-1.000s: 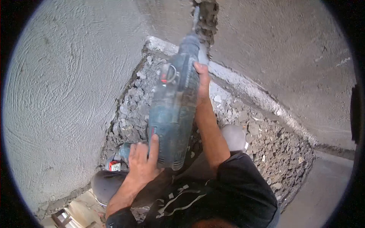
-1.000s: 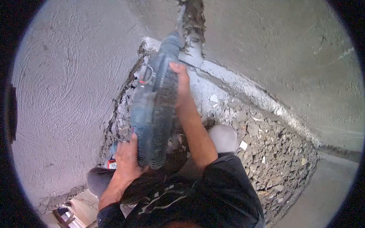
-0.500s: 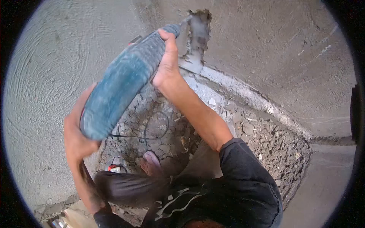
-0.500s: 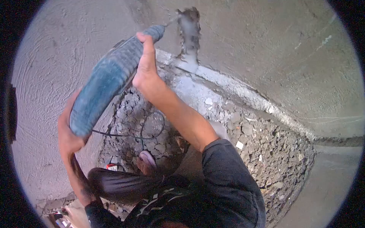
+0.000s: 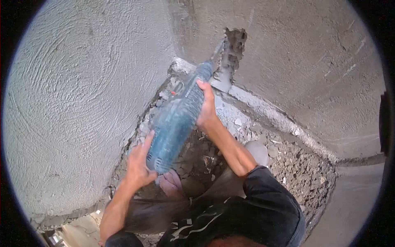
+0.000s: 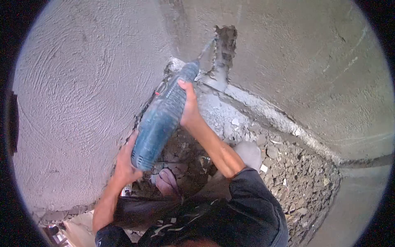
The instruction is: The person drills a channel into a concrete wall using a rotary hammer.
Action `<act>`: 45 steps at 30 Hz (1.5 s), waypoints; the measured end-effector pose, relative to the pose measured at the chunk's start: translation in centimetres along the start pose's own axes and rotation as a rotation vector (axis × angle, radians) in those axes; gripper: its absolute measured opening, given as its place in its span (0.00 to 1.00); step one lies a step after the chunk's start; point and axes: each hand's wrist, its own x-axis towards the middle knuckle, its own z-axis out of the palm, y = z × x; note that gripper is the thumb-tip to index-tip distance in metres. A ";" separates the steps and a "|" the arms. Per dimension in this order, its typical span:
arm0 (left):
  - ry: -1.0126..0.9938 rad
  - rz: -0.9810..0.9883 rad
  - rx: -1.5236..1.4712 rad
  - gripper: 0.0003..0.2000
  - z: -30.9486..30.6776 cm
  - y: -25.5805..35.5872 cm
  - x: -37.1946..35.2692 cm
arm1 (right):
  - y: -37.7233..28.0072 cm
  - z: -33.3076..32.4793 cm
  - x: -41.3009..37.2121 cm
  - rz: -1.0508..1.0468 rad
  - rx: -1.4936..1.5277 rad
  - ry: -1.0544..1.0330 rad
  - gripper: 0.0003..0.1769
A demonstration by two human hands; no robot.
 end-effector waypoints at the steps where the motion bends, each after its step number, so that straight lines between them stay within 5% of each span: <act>1: -0.004 0.027 0.015 0.54 0.0 0.2 -0.1 | -0.1 0.1 -0.5 -0.027 -0.022 -0.011 0.28; 23: -0.132 0.183 0.166 0.58 3.6 8.5 4.6 | -8.7 -3.2 -2.2 -0.140 -0.005 0.082 0.31; 32: -0.097 0.163 0.263 0.59 4.6 11.6 3.2 | -9.2 -4.3 -3.5 -0.084 0.015 -0.028 0.31; 38: -0.072 0.040 0.007 0.58 6.2 12.0 -1.4 | -8.3 -2.5 -6.5 -0.055 -0.109 -0.085 0.31; 40: 0.095 0.013 -0.201 0.56 7.7 11.2 -2.2 | -7.7 -2.5 -6.8 -0.007 -0.117 -0.077 0.30; 45: 0.030 -0.021 -0.314 0.55 7.1 11.4 -1.8 | -8.7 -2.5 -7.1 -0.057 -0.171 -0.046 0.30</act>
